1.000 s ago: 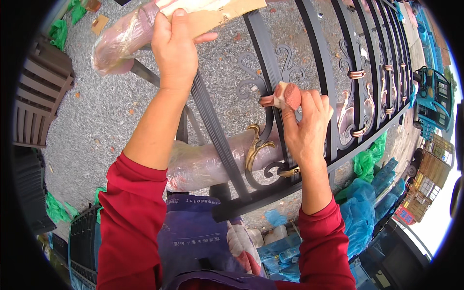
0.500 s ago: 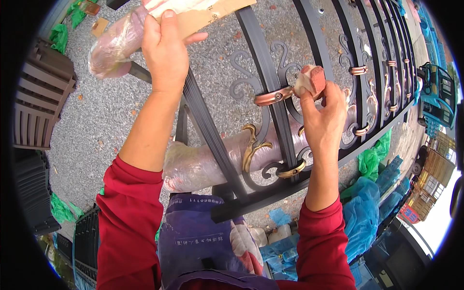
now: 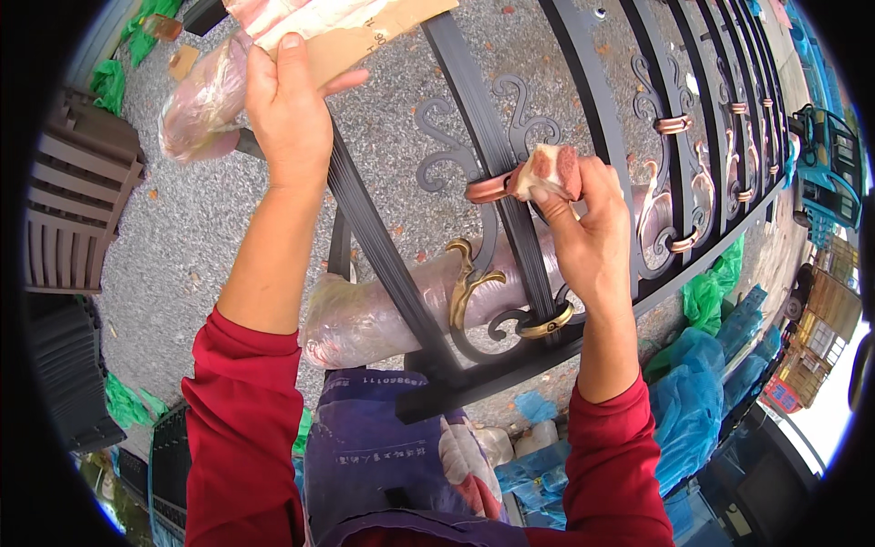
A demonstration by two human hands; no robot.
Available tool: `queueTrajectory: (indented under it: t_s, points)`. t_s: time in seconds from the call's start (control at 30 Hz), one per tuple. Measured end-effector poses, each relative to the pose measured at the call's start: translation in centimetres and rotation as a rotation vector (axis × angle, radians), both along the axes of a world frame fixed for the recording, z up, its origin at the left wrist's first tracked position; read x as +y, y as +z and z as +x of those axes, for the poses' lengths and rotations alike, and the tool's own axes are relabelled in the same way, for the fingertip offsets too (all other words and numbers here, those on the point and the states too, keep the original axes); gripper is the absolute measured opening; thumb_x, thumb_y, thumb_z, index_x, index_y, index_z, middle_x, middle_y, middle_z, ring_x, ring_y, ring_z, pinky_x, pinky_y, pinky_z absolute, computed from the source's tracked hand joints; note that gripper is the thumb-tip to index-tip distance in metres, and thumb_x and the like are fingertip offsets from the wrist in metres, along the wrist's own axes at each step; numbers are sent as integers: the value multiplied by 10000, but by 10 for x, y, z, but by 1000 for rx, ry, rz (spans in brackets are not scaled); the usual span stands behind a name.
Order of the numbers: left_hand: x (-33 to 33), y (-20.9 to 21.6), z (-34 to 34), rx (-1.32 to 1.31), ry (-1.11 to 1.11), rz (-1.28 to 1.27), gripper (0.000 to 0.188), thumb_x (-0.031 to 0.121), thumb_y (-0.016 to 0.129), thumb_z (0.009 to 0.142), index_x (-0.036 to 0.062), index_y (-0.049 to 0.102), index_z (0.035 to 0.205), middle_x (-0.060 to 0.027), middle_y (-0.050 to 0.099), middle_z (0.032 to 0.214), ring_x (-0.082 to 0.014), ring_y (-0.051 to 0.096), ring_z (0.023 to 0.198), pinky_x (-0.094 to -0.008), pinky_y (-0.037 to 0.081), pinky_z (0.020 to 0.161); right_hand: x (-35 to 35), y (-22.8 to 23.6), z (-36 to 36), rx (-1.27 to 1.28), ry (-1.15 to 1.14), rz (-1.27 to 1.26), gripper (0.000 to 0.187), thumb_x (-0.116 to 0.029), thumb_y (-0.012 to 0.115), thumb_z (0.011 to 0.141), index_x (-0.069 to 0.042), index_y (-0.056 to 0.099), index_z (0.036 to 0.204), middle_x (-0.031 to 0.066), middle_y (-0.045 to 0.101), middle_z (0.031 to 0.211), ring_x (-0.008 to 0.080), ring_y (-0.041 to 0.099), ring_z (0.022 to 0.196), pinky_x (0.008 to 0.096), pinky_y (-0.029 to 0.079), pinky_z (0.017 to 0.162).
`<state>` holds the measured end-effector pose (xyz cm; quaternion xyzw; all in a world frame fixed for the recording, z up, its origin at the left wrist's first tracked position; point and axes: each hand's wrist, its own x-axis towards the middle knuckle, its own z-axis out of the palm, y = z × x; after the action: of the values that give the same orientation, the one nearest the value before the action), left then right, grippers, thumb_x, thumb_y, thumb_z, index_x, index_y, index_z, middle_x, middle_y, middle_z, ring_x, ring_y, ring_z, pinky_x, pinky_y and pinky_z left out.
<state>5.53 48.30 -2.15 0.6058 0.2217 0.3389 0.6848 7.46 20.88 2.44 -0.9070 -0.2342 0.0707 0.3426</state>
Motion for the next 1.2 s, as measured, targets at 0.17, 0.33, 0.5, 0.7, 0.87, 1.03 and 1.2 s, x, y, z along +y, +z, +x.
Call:
queueTrajectory:
  t_s: [0.17, 0.33, 0.5, 0.7, 0.87, 1.03, 1.2]
  points:
    - [-1, 0, 1, -4, -5, 1, 208, 177, 424, 1084, -18, 492, 1112, -154, 650, 1098, -233, 713, 921, -373, 667, 665, -8, -14, 17, -18, -166, -107, 189, -126, 707, 858, -19, 661, 1006, 153, 629, 925, 369, 560, 908, 467, 419, 815]
    - [0, 0, -2, 57, -16, -12, 304, 196, 426, 1075, -2, 512, 1290, -134, 631, 1207, -234, 679, 1020, -416, 650, 737, 0, -13, 8, -86, -119, -70, 177, -95, 715, 832, -17, 658, 981, 153, 618, 909, 364, 552, 867, 459, 411, 782]
    - [1, -2, -2, 42, -8, -7, 273, 197, 439, 1073, -5, 519, 1239, -128, 637, 1160, -234, 683, 998, -422, 649, 738, 7, -8, 3, -125, 10, -58, 164, -74, 721, 807, -23, 647, 944, 137, 606, 894, 359, 545, 858, 455, 399, 772]
    - [1, -1, -1, 26, -13, 8, 271, 192, 438, 1072, -9, 517, 1237, -131, 637, 1163, -235, 683, 997, -424, 649, 739, -9, -6, 18, -94, -92, -9, 161, -117, 740, 844, -23, 653, 942, 133, 599, 888, 358, 549, 868, 452, 406, 779]
    - [-1, 0, -1, 48, -3, 8, 274, 191, 435, 1073, -13, 517, 1235, -130, 638, 1170, -232, 682, 1001, -421, 649, 739, -7, -16, 13, -136, -6, -89, 178, -114, 744, 837, -35, 666, 975, 134, 603, 899, 351, 544, 864, 445, 406, 796]
    - [2, -1, 0, 11, -23, 38, 251, 197, 412, 1087, -9, 491, 1206, -147, 644, 1159, -236, 710, 969, -379, 665, 675, -18, -13, 10, -104, -128, -23, 198, -85, 733, 829, -24, 665, 1005, 143, 603, 917, 358, 541, 873, 449, 419, 786]
    - [1, -1, 0, 29, -22, 54, 260, 198, 410, 1087, -10, 491, 1222, -149, 647, 1175, -234, 710, 969, -376, 664, 676, 7, -14, -19, -180, -37, -10, 175, -83, 743, 852, -32, 652, 992, 106, 595, 881, 310, 538, 835, 398, 423, 778]
